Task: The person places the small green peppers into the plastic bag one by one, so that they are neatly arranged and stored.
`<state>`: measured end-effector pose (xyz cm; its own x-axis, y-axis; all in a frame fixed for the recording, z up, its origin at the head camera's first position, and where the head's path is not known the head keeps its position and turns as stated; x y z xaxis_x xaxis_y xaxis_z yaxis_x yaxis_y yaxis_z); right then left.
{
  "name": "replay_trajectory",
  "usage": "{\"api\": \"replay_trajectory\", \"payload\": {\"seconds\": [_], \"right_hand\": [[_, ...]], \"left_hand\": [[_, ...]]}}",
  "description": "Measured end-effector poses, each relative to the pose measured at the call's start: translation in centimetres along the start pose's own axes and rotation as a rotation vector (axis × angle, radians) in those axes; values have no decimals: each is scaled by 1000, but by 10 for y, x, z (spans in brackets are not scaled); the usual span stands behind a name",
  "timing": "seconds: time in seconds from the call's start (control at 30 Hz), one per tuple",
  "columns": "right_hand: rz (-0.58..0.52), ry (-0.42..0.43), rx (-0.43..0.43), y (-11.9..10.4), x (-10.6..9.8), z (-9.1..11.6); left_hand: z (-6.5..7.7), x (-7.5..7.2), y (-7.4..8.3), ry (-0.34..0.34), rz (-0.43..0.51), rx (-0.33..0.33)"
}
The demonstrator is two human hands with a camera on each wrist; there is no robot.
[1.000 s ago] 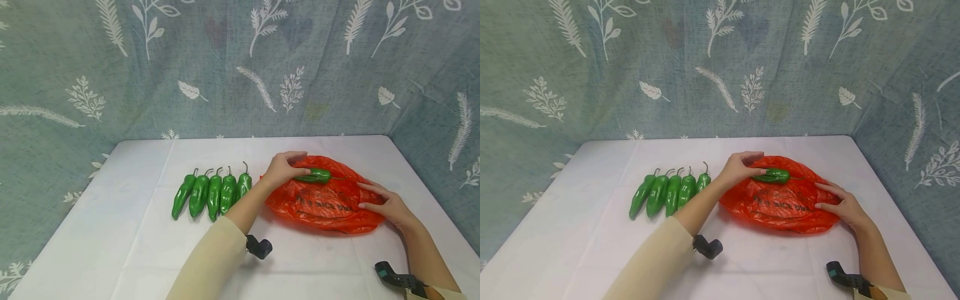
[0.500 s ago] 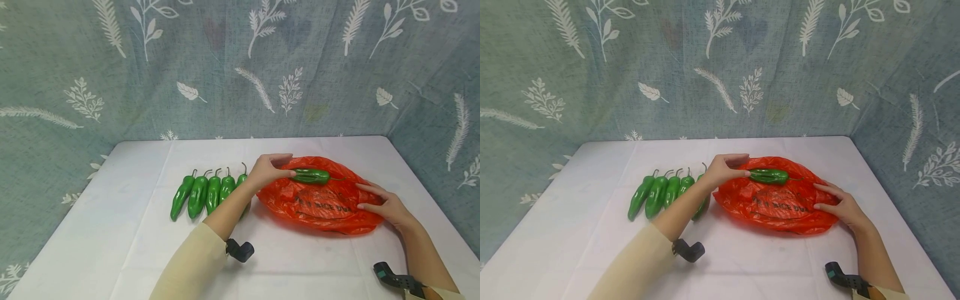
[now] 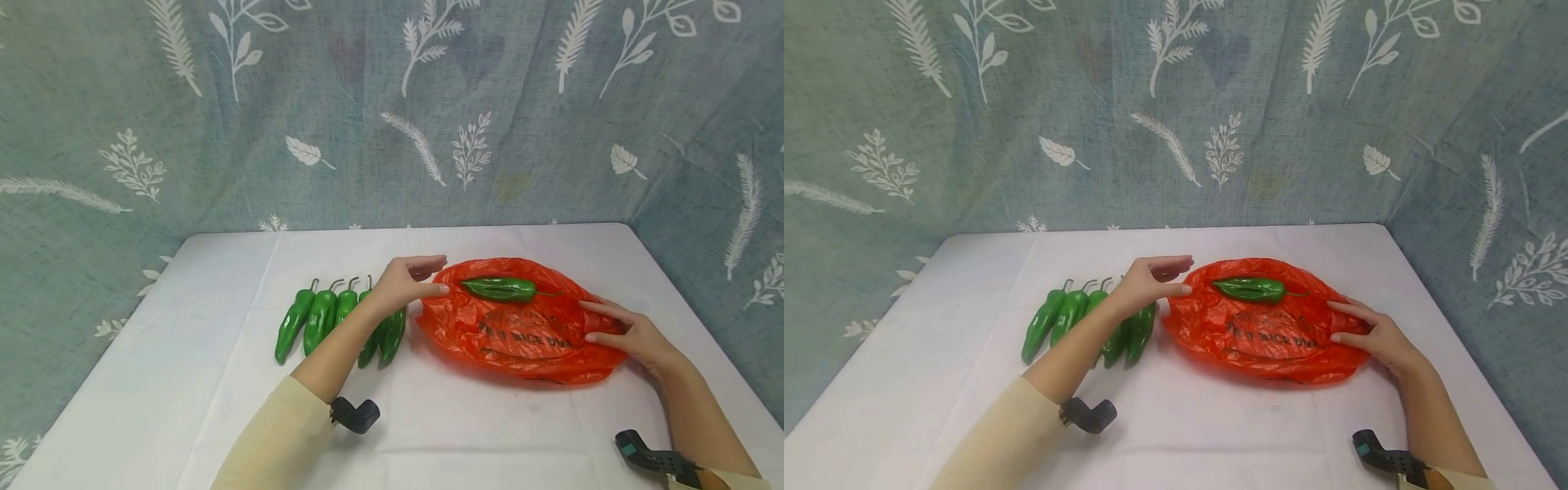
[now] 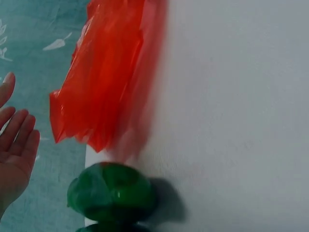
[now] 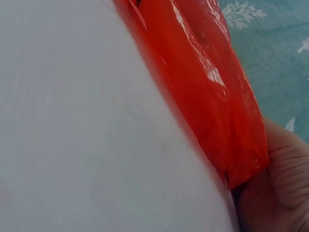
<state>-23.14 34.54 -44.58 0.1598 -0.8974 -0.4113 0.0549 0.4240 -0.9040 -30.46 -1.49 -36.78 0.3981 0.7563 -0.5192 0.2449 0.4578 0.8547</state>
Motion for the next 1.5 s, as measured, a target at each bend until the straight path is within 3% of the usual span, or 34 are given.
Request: {"api": "replay_trajectory", "payload": {"seconds": [0.43,0.7,0.97,1.23,1.5], "right_hand": [[-99,-62,-19,3,-4,1],[-116,-60,-6,3,-4,2],[-92,-53,-13,1,-4,2],[-91,-49,-6,3,-5,2],[-82,-43,-19,5,-6,1]], "left_hand": [[50,-36,-8,14,59,5],[74,-48,-16,47,79,13],[92,-55,-25,50,129,38],[106,-70,-33,108,85,87],[119,-92,-49,163,36,12]]}}
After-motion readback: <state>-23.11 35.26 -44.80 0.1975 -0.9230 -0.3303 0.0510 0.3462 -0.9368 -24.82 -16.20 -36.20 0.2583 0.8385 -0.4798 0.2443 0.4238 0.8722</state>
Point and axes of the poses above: each hand's wrist, its own z-axis away from the middle knuckle, its own x-axis out of the palm, y = z × x, the point moved 8 cm from there along -z, towards the middle knuckle, and after that the axes turned 11 degrees about -z, right-handed, at the moved point
